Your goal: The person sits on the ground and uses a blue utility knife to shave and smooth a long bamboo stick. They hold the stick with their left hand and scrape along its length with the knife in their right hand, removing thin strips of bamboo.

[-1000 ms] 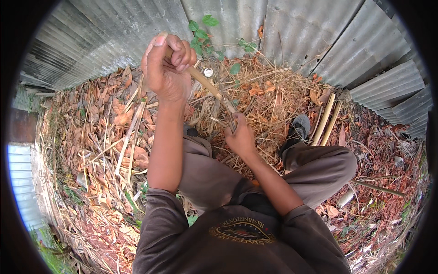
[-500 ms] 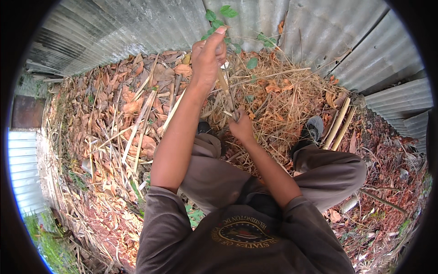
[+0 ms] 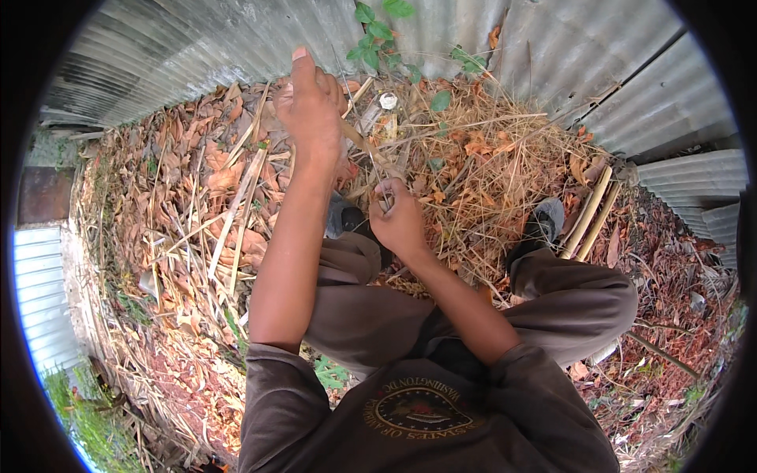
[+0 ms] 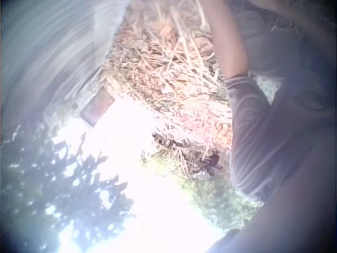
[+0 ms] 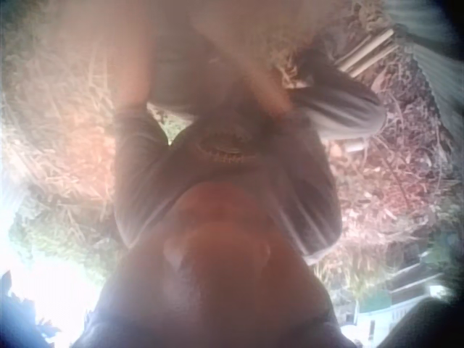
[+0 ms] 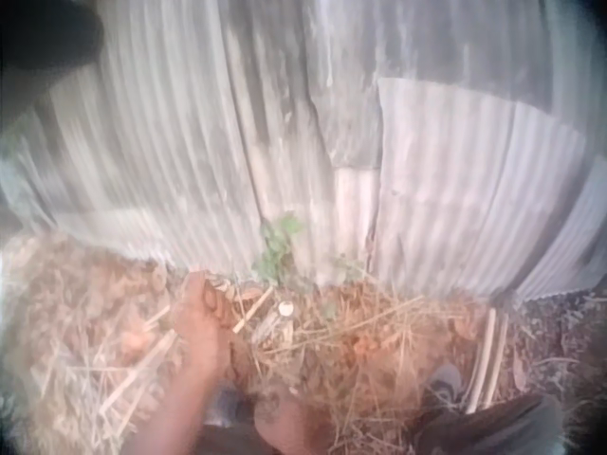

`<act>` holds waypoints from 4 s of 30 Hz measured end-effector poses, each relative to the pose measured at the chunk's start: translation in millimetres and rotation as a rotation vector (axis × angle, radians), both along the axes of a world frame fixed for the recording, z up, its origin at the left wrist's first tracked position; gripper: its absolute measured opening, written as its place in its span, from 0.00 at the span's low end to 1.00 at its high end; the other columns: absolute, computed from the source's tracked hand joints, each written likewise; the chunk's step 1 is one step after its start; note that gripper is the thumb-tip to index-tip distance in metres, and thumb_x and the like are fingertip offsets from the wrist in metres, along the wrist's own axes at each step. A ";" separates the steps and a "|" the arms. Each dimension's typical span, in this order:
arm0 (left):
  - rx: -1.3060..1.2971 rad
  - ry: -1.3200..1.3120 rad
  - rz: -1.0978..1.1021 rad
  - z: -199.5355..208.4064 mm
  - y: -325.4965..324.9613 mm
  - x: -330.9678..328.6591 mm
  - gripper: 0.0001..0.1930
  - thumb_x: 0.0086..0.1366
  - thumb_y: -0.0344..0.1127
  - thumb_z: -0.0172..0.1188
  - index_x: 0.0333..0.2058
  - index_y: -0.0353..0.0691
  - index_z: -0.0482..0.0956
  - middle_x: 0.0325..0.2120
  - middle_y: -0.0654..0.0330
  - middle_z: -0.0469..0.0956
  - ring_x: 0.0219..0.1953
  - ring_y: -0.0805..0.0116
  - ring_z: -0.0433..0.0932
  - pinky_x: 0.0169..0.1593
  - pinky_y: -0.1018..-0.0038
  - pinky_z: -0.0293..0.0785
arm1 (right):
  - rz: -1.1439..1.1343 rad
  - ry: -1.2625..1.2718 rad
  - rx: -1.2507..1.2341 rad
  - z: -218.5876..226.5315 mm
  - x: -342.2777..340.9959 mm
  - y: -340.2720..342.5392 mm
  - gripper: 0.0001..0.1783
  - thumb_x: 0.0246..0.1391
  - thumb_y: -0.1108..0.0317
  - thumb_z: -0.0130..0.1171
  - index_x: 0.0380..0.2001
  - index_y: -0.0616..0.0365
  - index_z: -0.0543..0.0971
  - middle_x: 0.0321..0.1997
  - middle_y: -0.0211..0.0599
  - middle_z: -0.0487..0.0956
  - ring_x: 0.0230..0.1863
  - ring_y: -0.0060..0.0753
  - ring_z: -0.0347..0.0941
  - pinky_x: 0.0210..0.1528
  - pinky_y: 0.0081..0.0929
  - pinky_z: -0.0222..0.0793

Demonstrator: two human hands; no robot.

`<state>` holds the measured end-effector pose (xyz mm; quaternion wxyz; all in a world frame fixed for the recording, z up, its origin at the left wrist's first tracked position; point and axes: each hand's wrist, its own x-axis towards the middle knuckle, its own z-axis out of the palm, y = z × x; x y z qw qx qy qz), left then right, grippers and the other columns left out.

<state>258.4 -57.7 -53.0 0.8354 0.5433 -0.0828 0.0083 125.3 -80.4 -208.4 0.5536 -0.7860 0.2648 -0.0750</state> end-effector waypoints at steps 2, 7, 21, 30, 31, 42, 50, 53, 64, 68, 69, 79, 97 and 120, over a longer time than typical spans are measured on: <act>-0.029 0.024 0.018 -1.1 -4.1 -1.4 0.27 0.70 0.45 0.51 0.12 0.49 0.56 0.07 0.69 0.54 0.10 0.77 0.51 0.16 0.75 0.47 | -0.016 0.151 -0.180 -86.9 -3.4 -2.6 0.13 0.47 0.68 0.57 0.37 0.61 0.76 0.28 0.47 0.80 0.30 0.43 0.79 0.33 0.38 0.72; 0.041 0.012 0.015 5.2 11.3 8.5 0.27 0.70 0.45 0.49 0.12 0.49 0.52 0.08 0.68 0.48 0.12 0.75 0.46 0.19 0.74 0.46 | 0.252 0.714 0.014 -163.9 -63.3 -53.5 0.25 0.54 0.64 0.58 0.50 0.72 0.72 0.32 0.48 0.80 0.33 0.42 0.78 0.35 0.38 0.74; -0.029 0.043 -0.044 0.1 13.6 14.8 0.27 0.70 0.45 0.49 0.12 0.48 0.52 0.08 0.68 0.48 0.12 0.74 0.45 0.20 0.73 0.46 | 0.016 -0.018 0.065 -82.9 1.2 5.4 0.12 0.45 0.72 0.57 0.36 0.61 0.73 0.23 0.43 0.74 0.22 0.39 0.71 0.28 0.33 0.66; -0.076 0.013 -0.019 -14.5 29.8 21.1 0.26 0.70 0.44 0.51 0.12 0.47 0.55 0.08 0.69 0.51 0.10 0.75 0.47 0.17 0.73 0.46 | 0.084 -0.081 0.129 -4.5 21.1 8.3 0.12 0.45 0.69 0.57 0.34 0.63 0.74 0.28 0.50 0.78 0.28 0.48 0.77 0.34 0.40 0.71; -0.074 0.016 -0.013 -14.0 29.7 18.9 0.26 0.70 0.44 0.50 0.12 0.47 0.55 0.08 0.69 0.51 0.10 0.75 0.47 0.17 0.74 0.47 | 0.052 -0.104 0.143 -18.4 24.3 12.9 0.11 0.44 0.70 0.57 0.33 0.62 0.74 0.28 0.49 0.78 0.28 0.46 0.77 0.34 0.39 0.70; 0.007 -0.035 -0.080 -7.3 10.2 10.5 0.27 0.70 0.45 0.49 0.12 0.48 0.51 0.09 0.68 0.47 0.12 0.75 0.46 0.20 0.73 0.46 | 0.053 0.176 0.117 -73.0 -21.7 -8.8 0.11 0.44 0.72 0.57 0.34 0.59 0.74 0.26 0.39 0.76 0.26 0.33 0.73 0.31 0.30 0.69; -0.024 -0.043 -0.176 -5.5 1.4 6.7 0.28 0.70 0.43 0.50 0.11 0.47 0.53 0.08 0.68 0.51 0.11 0.75 0.48 0.18 0.74 0.47 | 0.072 0.594 0.069 -123.3 -0.1 -20.9 0.11 0.51 0.69 0.56 0.36 0.62 0.72 0.25 0.36 0.73 0.21 0.28 0.68 0.27 0.28 0.65; 0.017 -0.024 -0.194 -3.8 -2.5 3.4 0.27 0.69 0.43 0.50 0.12 0.49 0.51 0.09 0.68 0.48 0.13 0.75 0.46 0.20 0.73 0.46 | -0.010 0.380 0.119 -151.6 -24.1 -28.7 0.16 0.45 0.70 0.58 0.39 0.66 0.74 0.28 0.51 0.78 0.30 0.52 0.76 0.36 0.42 0.70; -0.020 0.060 0.044 -6.3 8.6 24.7 0.25 0.69 0.41 0.48 0.13 0.48 0.52 0.09 0.68 0.47 0.12 0.74 0.46 0.20 0.74 0.47 | 0.005 0.066 -0.103 -141.4 8.4 -4.4 0.15 0.44 0.71 0.59 0.37 0.63 0.75 0.24 0.50 0.79 0.27 0.51 0.78 0.31 0.39 0.73; -0.045 0.109 0.055 -13.7 40.0 32.4 0.25 0.70 0.44 0.46 0.13 0.49 0.52 0.09 0.68 0.47 0.12 0.74 0.45 0.19 0.73 0.46 | 0.224 0.303 -0.085 -85.1 8.0 -33.0 0.12 0.44 0.70 0.57 0.33 0.65 0.74 0.29 0.54 0.77 0.32 0.53 0.77 0.36 0.40 0.72; -0.065 0.094 0.041 -13.1 42.1 37.2 0.24 0.69 0.44 0.47 0.14 0.48 0.53 0.09 0.67 0.48 0.12 0.74 0.46 0.19 0.74 0.46 | 0.225 0.278 -0.115 -73.2 15.4 -35.7 0.12 0.44 0.69 0.57 0.33 0.65 0.74 0.29 0.54 0.77 0.32 0.53 0.77 0.37 0.40 0.72; -0.111 0.082 -0.030 -12.2 15.8 12.0 0.24 0.69 0.43 0.49 0.14 0.48 0.55 0.08 0.68 0.50 0.11 0.75 0.46 0.18 0.74 0.46 | 0.061 0.403 -0.027 -144.6 -17.5 -12.0 0.15 0.48 0.66 0.58 0.35 0.67 0.76 0.28 0.48 0.78 0.28 0.45 0.76 0.33 0.39 0.70; -0.297 0.064 0.007 32.7 58.3 -0.9 0.17 0.65 0.45 0.43 0.18 0.48 0.57 0.14 0.69 0.55 0.17 0.76 0.52 0.24 0.77 0.52 | -0.018 0.057 0.494 -21.7 -70.5 -33.0 0.07 0.50 0.74 0.54 0.34 0.61 0.71 0.15 0.30 0.69 0.10 0.24 0.61 0.12 0.25 0.54; -0.505 0.153 0.225 -18.5 13.1 -5.8 0.04 0.67 0.34 0.52 0.32 0.44 0.68 0.26 0.67 0.65 0.28 0.77 0.61 0.36 0.77 0.58 | 0.002 -0.002 0.153 -53.5 -30.3 -9.7 0.09 0.46 0.73 0.57 0.33 0.59 0.73 0.18 0.31 0.69 0.19 0.22 0.63 0.24 0.26 0.61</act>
